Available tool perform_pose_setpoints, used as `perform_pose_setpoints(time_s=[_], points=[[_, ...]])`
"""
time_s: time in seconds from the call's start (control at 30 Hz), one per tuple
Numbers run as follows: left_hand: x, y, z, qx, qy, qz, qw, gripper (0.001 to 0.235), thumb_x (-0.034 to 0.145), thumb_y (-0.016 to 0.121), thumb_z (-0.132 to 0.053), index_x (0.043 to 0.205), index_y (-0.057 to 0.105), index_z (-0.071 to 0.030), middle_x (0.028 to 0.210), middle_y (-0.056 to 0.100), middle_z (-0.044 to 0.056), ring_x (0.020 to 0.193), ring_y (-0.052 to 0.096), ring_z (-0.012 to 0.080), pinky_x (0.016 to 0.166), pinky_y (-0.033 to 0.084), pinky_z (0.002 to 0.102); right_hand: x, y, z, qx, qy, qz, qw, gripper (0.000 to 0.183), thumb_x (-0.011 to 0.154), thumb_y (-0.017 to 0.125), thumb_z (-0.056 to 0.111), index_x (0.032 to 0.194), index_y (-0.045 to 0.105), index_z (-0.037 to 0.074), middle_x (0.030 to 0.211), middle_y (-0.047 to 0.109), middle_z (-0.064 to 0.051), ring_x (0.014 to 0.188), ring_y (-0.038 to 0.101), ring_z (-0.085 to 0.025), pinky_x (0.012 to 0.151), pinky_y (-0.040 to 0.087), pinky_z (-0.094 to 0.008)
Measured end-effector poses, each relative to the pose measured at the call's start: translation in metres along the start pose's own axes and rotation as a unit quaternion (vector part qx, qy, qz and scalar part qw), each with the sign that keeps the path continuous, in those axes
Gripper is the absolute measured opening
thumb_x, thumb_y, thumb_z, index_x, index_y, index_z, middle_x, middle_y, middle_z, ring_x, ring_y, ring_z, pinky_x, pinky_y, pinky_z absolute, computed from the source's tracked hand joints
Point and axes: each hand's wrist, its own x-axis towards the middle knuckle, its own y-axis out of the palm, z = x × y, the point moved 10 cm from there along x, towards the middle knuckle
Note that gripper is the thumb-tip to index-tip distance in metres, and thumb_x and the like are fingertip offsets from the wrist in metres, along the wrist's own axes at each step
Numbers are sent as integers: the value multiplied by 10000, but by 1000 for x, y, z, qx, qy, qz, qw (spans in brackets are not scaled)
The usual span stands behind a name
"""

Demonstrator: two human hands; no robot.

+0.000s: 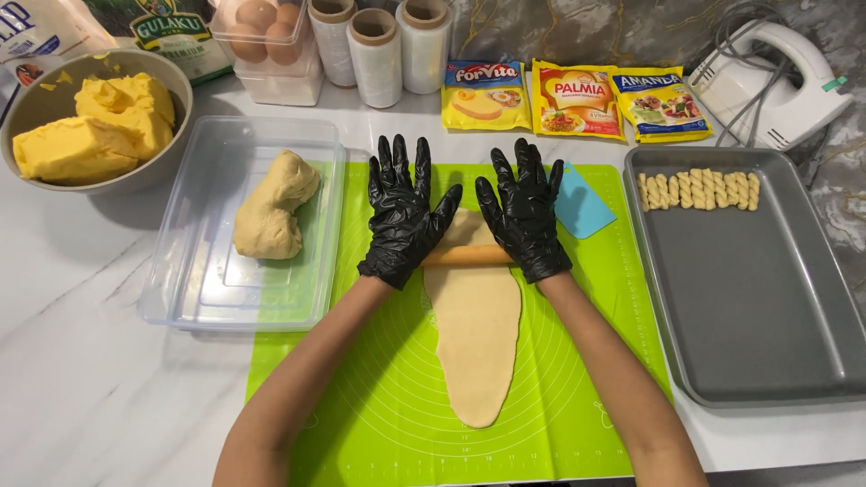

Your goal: The person rolls out a piece of dough on a green mat using a wooden rolling pin. They then use a blue plastic scraper to cut the flattened dough into long strips. Finally, they pick up two strips and twist them together.

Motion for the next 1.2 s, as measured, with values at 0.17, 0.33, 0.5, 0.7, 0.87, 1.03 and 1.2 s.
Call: perform_pose_setpoints(time_s=[0.17,0.33,0.5,0.7,0.87,1.03,1.2], points=[[-10,-32,-10,-45,35,-58,997,693,1108,400,-518,1671,204,-164,1715,186,214,1606,74,340,1297,3,524,4,-65,25,136,-25,-34,990,407,1114,546,327,1497,607,204,1583,483,-133,1501,399,-316,1268,60,-602],[-48,-31,-5,-39,38,-78,995,602,1124,335,-399,1677,213,-195,1734,199,95,1605,124,220,1317,28,409,-37,-58,17,32,-5,33,999,489,1106,514,429,1557,528,242,1591,502,-82,1512,400,-266,1288,47,-594],[-105,-36,-29,9,139,18,990,643,1087,343,-426,1660,212,-167,1709,201,173,1577,185,324,1289,99,497,-63,-103,50,-56,99,64,991,599,1117,455,428,1535,563,12,1440,607,-261,1454,436,-328,1305,94,-412],[-114,-35,-31,-7,125,40,991,702,1067,383,-491,1662,196,-169,1717,178,146,1579,146,323,1287,65,501,-92,-82,39,-41,-35,64,997,833,1008,513,590,1662,312,116,1651,325,-253,1541,269,-413,1283,116,-527],[-53,-13,-9,18,69,4,997,721,1087,343,-543,1658,190,-131,1706,170,214,1588,111,372,1293,32,524,-45,-29,11,15,25,129,991,754,1069,398,574,1655,302,109,1619,353,-297,1516,278,-463,1281,77,-551],[-4,24,29,11,5,-28,1000,765,1065,354,-560,1673,139,-148,1723,78,223,1604,16,367,1300,-18,523,-25,51,-31,-19,72,251,965,843,1009,261,748,1683,216,243,1688,282,-199,1566,240,-375,1284,68,-526],[-26,-12,2,29,30,-42,998,704,1079,369,-462,1668,169,-131,1721,100,231,1604,53,375,1295,55,517,-29,-1,-1,-16,65,199,978,705,1068,338,580,1661,293,201,1676,307,-202,1544,293,-381,1275,119,-527]])
